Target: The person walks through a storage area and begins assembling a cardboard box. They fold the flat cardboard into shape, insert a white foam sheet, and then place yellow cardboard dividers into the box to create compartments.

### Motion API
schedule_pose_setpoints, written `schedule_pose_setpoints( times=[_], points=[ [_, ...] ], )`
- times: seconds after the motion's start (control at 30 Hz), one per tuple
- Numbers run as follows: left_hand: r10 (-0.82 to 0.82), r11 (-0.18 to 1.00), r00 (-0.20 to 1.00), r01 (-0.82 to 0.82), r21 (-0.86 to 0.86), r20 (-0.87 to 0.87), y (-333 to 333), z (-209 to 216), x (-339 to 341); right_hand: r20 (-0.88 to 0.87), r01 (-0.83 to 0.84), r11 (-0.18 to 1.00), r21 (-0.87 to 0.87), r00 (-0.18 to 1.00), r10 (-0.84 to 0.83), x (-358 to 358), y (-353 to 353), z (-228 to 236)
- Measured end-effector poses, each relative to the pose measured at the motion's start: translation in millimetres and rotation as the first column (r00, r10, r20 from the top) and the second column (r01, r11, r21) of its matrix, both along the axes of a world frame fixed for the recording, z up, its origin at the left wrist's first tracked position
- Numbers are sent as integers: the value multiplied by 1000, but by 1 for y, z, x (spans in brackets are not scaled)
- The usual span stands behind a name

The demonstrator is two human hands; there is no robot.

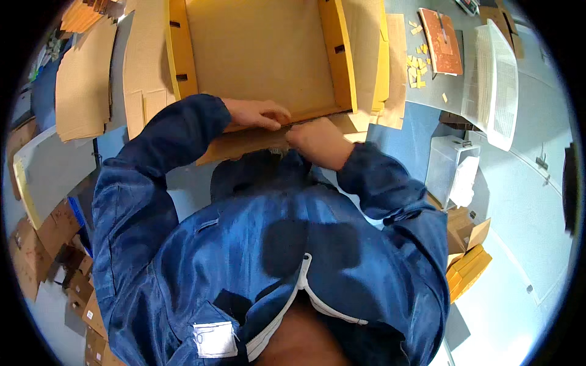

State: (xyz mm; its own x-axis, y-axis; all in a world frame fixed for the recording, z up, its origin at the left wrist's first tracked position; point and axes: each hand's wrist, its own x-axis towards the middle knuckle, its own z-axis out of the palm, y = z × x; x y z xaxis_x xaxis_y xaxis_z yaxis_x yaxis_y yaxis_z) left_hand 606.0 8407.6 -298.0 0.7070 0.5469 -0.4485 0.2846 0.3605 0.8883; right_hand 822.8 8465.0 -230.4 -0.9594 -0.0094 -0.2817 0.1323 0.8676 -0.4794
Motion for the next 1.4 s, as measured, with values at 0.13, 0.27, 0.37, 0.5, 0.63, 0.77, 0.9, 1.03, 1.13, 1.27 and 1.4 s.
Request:
schedule_pose_setpoints(
  times=[0.13, 0.27, 0.37, 0.5, 0.63, 0.77, 0.9, 1.03, 1.13, 1.27, 1.4],
  points=[
    [15, 873, 973, 100, 478, -230, -12, -24, -16, 150, 171, 969, -177, 978, -145, -30, 61, -16],
    [553, 833, 780, -529, 163, -294, -20, -4, -87, 455, 365, 817, -446, 879, -143, -68, 96, -54],
    [623, 777, 668, -469, 421, -407, -68, 55, -78, 692, 594, 650, -474, 708, -142, -81, 113, -51],
    [634, 619, 572, 27, 785, -520, -110, 37, -41, 681, 595, 639, -488, 717, -147, -90, 138, -70],
    [643, 639, 479, 95, 763, -598, -117, 10, -35, -4, 165, 985, 58, 986, -165, -65, 124, -23],
    [607, 646, 482, 164, 745, -632, -118, -2, -37, -173, 180, 918, 352, 977, -125, 12, 83, -19],
    [486, 767, 519, 133, 628, -703, -103, 1, -40, -279, 198, 921, 334, 955, -104, 12, 84, -44],
    [400, 820, 628, 80, 567, -667, -99, -6, -50, 147, -21, 967, 254, 989, -17, -10, 103, -49],
    [308, 917, 552, 43, 396, -775, -82, 7, -53, 106, -4, 908, 418, 993, -44, -1, 103, -69],
    [226, 926, 588, 117, 359, -776, -72, -17, -60, 260, -83, 962, 261, 965, 12, -5, 121, -63],
    [116, 953, 570, 167, 252, -813, -55, 14, -73, 234, 28, 984, 175, 970, -69, -1, 105, -77]
  ],
)
